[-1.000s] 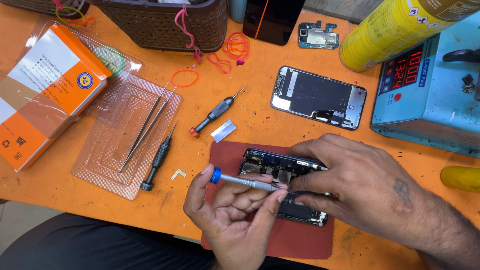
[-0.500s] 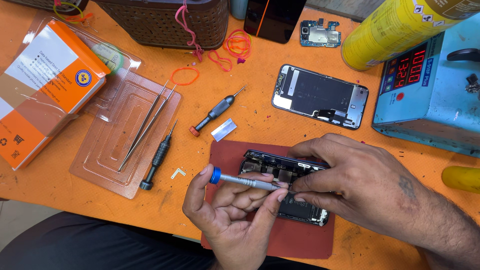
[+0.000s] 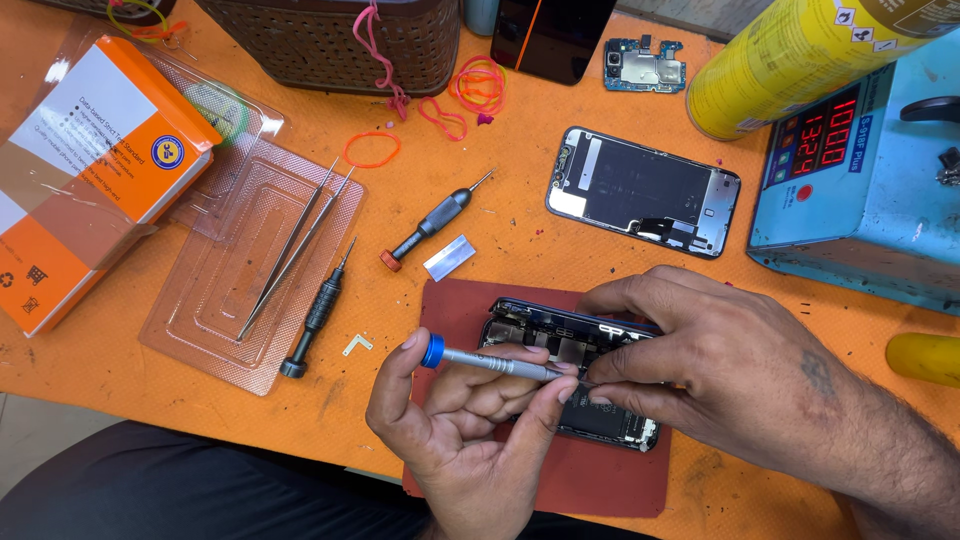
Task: The person assembles a mobile phone by placing the internal components into the housing and using a screwdriver to secure the connectors and screen.
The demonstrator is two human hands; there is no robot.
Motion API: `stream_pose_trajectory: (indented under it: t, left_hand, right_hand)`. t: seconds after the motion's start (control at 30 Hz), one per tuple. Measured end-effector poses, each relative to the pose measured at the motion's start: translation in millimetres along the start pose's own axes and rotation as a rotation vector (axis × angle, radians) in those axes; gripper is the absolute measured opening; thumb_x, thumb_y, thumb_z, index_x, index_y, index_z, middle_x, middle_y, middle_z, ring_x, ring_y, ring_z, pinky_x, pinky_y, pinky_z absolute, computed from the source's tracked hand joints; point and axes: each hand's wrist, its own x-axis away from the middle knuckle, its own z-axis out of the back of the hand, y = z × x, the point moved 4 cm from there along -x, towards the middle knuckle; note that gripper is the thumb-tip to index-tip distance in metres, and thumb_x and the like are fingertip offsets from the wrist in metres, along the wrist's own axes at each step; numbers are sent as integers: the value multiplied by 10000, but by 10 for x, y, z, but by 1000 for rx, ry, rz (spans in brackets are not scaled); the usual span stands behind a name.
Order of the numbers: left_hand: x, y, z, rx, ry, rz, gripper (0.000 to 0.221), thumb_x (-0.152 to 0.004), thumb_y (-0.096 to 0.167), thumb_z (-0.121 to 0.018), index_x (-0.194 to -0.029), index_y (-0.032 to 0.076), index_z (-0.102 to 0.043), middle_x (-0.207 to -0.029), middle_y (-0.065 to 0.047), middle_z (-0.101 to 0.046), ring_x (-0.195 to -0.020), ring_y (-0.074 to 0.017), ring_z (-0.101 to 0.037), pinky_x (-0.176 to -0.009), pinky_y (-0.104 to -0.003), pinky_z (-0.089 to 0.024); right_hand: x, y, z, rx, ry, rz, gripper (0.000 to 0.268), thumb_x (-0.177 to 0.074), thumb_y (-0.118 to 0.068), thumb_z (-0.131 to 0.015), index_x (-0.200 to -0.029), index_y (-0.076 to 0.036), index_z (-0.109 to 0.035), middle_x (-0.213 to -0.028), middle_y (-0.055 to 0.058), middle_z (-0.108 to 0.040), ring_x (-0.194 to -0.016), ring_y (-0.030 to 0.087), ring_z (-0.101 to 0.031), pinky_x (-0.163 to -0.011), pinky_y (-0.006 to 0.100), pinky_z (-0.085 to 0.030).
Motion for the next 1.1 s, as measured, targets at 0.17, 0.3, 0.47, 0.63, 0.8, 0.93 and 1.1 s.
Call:
stream_pose_trajectory:
  t: [0.17,0.3,0.47,0.63,0.8,0.93,1.1]
  left_hand:
    - [3,-3,5,-4,0,-12,929,-887,-211,-723,-1522,153,-152,-1201,-248,-688,-1019,-267,-789,-966,-417,-678]
    - [3,-8,7,0,-3,-12,927,-888,-212,-723,-1520,150,-150,-1202,-247,-687,-1024,-268,-789,-966,-419,-679]
    - [0,3,13,-20,-8,-34,939,-886,-212,-726,-1530,156,-150,-1199,-249,-691,-1019,-270,-791,-966,-417,-679]
    - [-45,64,80,-52,-8,-119,935,-906,-197,-731,-1538,176,-151,-1200,-256,-685,-1010,-265,-794,-966,-410,-683]
    - [-146,220,96,-387,-28,-393,926,-884,-179,-792,-1510,209,-230,-1130,-239,-702,-976,-270,-808,-859,-370,-727]
    - [-207,307,56,-541,-152,-459,847,-862,-194,-782,-1443,171,-284,-1085,-245,-697,-973,-320,-804,-853,-415,-688]
    - [-297,323,0,-665,-223,-627,771,-870,-138,-816,-1421,128,-347,-1047,-206,-716,-966,-298,-795,-852,-397,-706]
  right_hand:
    - [0,-3,5,-16,4,0,240,-817,-417,-786,-988,-252,-822,-1266,18,-676,-1164,196,-646,-879,366,-540]
    - [0,-2,4,1,1,-1,227,-813,-417,-791,-972,-258,-822,-1271,16,-677,-1169,197,-649,-888,369,-542]
    - [5,-17,20,14,-2,-1,219,-803,-405,-790,-977,-274,-816,-1283,9,-672,-1178,200,-644,-891,372,-539]
    - [29,-17,49,41,9,3,235,-785,-380,-790,-985,-258,-803,-1310,14,-670,-1189,221,-640,-891,379,-539]
    - [78,19,52,42,-23,-40,198,-816,-362,-761,-987,-269,-796,-1294,-4,-682,-1159,215,-649,-861,376,-542]
    - [108,24,84,52,-34,-38,171,-842,-346,-736,-986,-270,-787,-1289,-5,-680,-1157,212,-656,-851,373,-548]
    - [119,36,132,68,-44,-75,166,-823,-314,-741,-975,-259,-783,-1286,-6,-675,-1145,208,-666,-831,375,-559]
